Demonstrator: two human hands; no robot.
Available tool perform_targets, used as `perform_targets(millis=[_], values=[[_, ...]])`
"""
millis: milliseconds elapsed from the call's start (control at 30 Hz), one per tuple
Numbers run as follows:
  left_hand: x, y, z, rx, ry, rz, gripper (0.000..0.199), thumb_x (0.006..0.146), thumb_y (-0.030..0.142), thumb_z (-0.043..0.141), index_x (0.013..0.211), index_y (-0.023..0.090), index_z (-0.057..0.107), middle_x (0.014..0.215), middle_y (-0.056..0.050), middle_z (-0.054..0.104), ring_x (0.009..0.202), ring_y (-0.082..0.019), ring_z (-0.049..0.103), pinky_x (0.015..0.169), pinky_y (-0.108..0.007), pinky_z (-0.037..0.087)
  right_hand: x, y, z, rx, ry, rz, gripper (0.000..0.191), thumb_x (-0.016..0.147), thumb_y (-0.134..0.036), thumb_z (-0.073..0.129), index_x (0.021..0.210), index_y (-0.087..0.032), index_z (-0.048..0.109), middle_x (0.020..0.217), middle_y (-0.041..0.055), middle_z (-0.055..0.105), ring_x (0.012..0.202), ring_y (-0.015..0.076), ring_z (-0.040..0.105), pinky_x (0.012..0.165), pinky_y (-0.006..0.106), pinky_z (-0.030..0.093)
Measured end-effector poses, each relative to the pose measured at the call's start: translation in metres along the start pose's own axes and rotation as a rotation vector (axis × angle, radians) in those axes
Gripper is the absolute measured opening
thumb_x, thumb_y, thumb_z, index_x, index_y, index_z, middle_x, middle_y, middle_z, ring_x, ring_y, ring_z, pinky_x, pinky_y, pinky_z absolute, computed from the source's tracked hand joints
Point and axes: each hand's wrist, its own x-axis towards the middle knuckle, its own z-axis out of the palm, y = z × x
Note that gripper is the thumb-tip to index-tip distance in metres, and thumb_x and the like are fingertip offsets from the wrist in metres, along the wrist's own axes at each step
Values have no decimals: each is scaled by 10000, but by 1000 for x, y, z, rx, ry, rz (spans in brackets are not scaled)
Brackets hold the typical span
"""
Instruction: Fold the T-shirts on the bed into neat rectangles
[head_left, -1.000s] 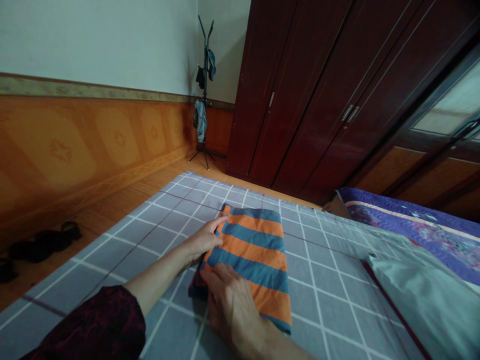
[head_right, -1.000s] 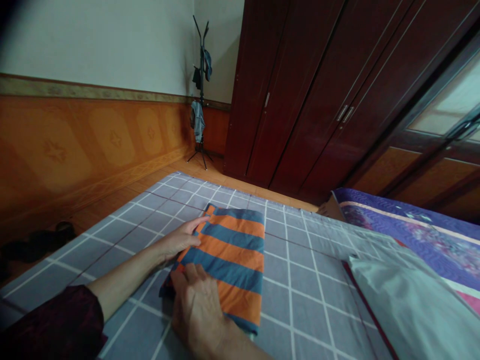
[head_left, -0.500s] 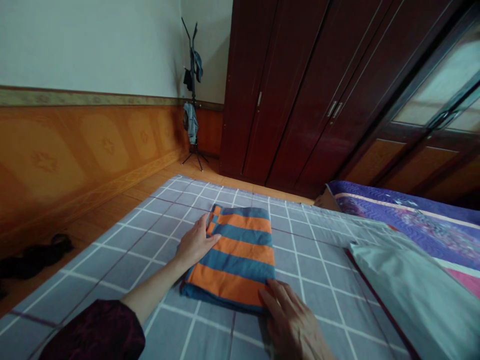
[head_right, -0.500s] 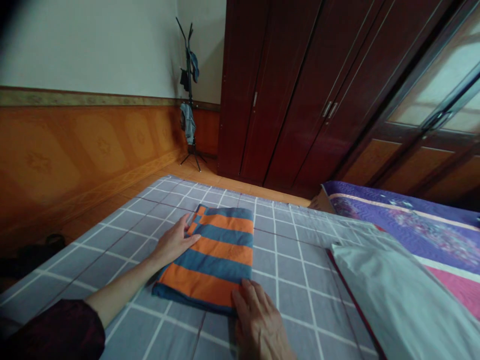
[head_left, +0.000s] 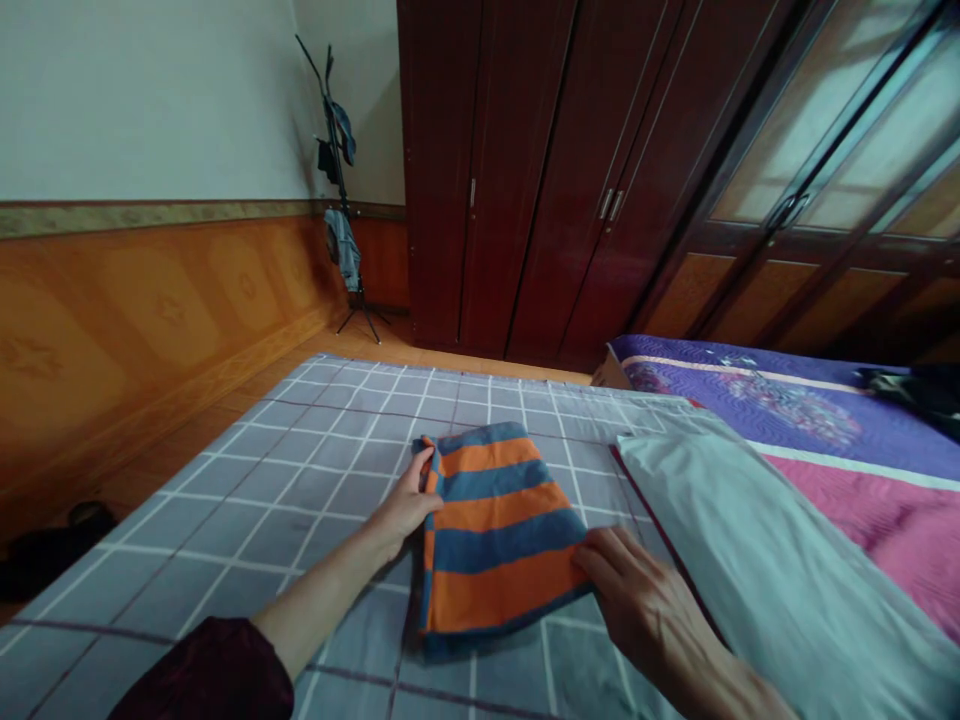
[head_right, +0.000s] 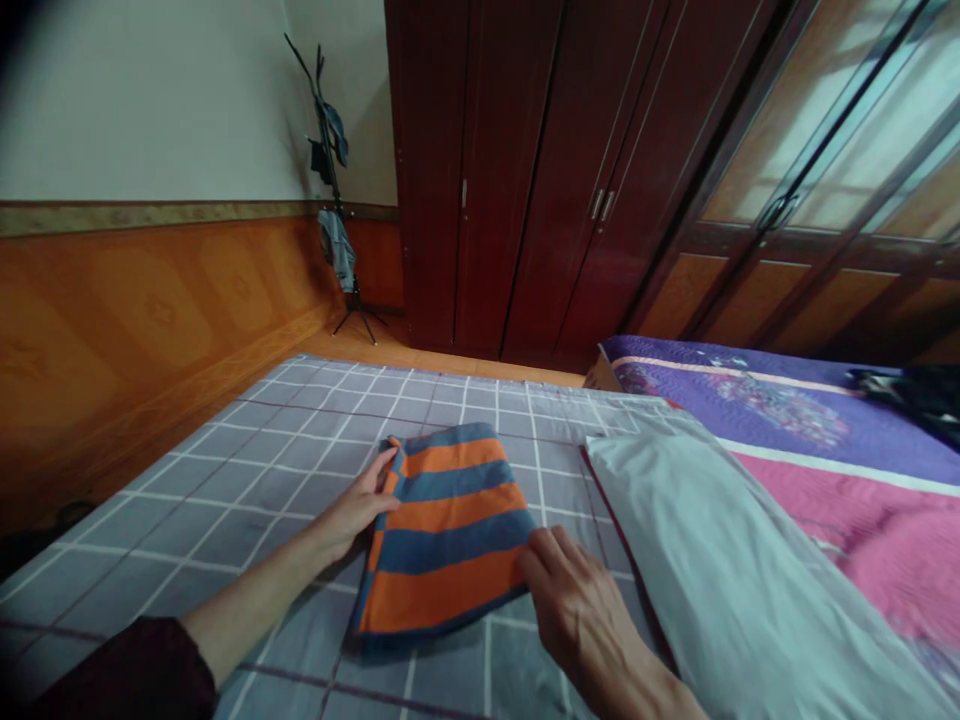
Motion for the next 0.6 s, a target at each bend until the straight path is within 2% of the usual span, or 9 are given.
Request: perform_targets(millis=[100,200,267,333,433,500,600], values=[[-9,-13,16,99,35,82,733,656,126,600,1338,243,357,1172,-47,612,1031,-204,607,867,-297,476,-49,-5,6,17,-21,23,264,847,-37,401,892,-222,584,799,41,578,704,161,534,578,257,436],[6,-14,24,317,145,132,737,666,227,679,1330,213,362,1179,-69,600,1068,-225,587,926,-337,437,-77,-14,22,18,14,57,273,807,-23,412,910,-217,574,828,44,594,713,167,548,597,258,459],[21,-7,31,412,204,135,743,639,206,693,1312,165,383,1160,-96,603,1075,-247,578,939,-359,425,-84,-18,32,10,46,89,264,797,-33,435,933,-213,573,870,51,604,743,177,553,638,276,472],[35,5,38,443,215,131,665,641,131,643,1270,128,431,1108,-108,622,1027,-247,599,903,-354,447,-86,-18,38,16,61,117,267,804,-39,444,957,-212,577,899,55,608,762,181,554,665,288,475],[45,20,43,449,173,146,572,674,59,532,1234,159,475,1018,-58,659,899,-194,643,804,-290,495,-88,-17,41,30,87,125,308,806,-33,424,997,-213,586,934,64,618,781,181,562,683,292,479],[44,26,38,473,169,152,565,699,51,491,1248,184,465,983,-35,671,869,-178,650,782,-275,504,-89,-16,40,20,128,107,341,795,-29,414,1026,-209,588,977,76,628,801,185,572,700,301,485],[36,29,27,558,230,137,577,673,32,505,1232,173,495,1105,-77,632,1038,-235,597,910,-352,456,-88,-16,37,29,192,99,363,774,-32,401,1031,-201,594,1008,90,639,815,193,584,702,310,493]])
